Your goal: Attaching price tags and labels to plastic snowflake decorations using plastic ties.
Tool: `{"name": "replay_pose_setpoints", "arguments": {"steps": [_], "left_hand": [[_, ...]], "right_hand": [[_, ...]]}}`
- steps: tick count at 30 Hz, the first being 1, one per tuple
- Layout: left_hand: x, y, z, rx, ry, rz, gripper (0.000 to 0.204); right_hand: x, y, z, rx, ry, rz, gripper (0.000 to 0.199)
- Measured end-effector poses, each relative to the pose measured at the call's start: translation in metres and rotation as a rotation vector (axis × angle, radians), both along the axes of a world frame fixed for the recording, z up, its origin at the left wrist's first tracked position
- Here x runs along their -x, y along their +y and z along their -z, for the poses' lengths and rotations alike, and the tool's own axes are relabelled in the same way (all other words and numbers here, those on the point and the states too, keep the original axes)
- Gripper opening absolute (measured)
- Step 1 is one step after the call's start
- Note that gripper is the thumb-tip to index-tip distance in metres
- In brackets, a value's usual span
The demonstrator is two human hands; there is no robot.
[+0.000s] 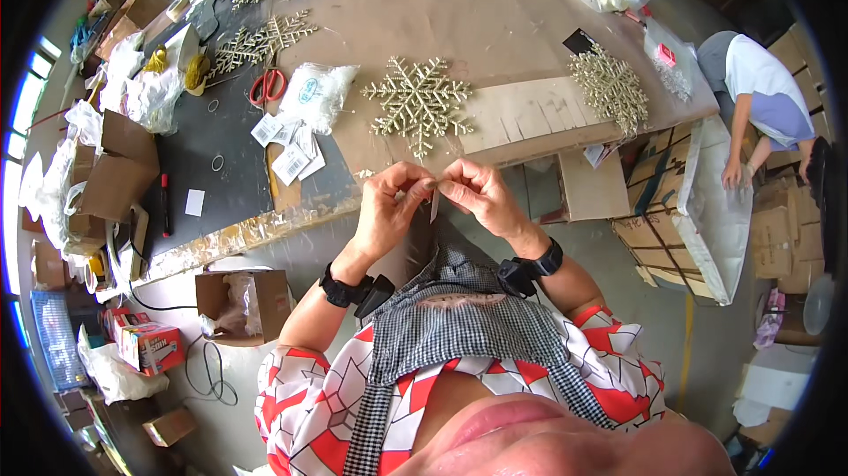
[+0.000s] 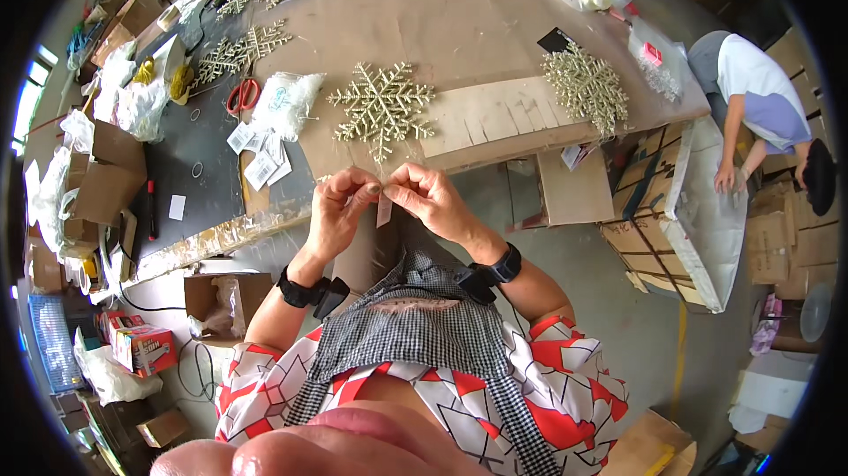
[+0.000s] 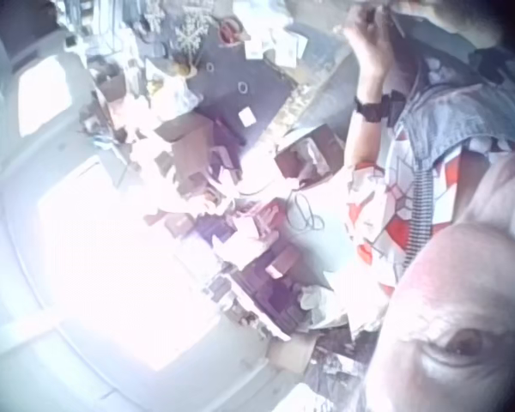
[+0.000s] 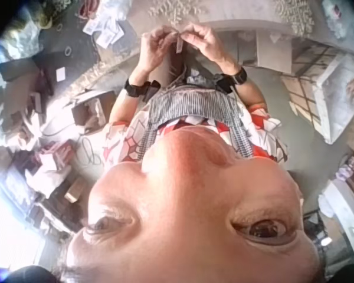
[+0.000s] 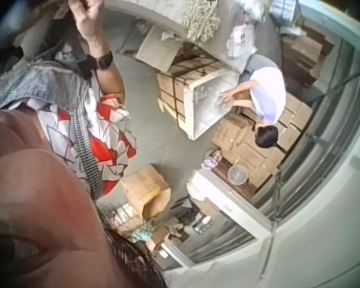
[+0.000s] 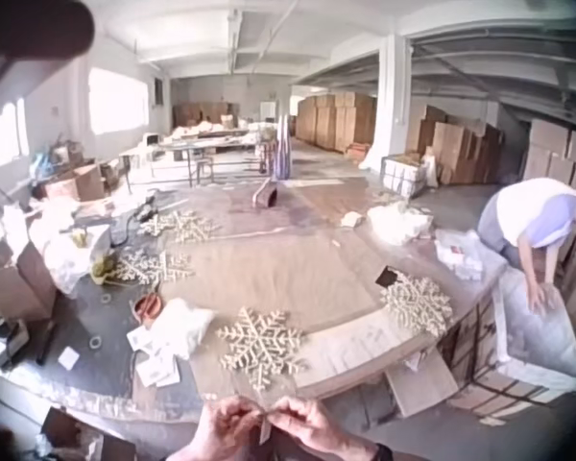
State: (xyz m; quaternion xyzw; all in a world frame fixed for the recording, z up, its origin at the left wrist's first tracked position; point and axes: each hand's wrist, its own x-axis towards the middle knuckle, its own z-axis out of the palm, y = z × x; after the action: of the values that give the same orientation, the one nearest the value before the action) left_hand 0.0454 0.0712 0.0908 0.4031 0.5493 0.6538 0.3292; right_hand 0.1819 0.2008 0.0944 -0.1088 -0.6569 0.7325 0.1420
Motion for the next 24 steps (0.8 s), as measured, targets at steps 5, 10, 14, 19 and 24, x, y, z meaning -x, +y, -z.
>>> {"name": "replay_pose_setpoints", "arguments": {"steps": [5,10,14,19,24], "left_hand": [[-0.002,0.005,-0.01,-0.113,0.676,-0.055,0.01],[-0.009,0.003,-0.01,-0.08,0.778,-0.072,0.015],[-0.014,0.001,-0.012,-0.082,0.77,-0.066,0.014],[-0.018,0.0,-0.017,-0.043,0.612,-0.018,0.008],[-0.02,-0.001,-0.016,-0.034,0.584,0.015,0.005]], "right_hand": [[0.001,-0.005,-0.011,-0.003,0.062,0.069,0.024],[-0.004,0.002,0.001,-0.01,-0.017,-0.02,0.03],[-0.008,0.008,0.01,0.165,0.005,-0.133,0.027],[-0.016,0.009,0.008,0.343,0.063,-0.19,0.022],[-0.025,0.014,0.013,0.234,0.035,-0.212,0.012]]}}
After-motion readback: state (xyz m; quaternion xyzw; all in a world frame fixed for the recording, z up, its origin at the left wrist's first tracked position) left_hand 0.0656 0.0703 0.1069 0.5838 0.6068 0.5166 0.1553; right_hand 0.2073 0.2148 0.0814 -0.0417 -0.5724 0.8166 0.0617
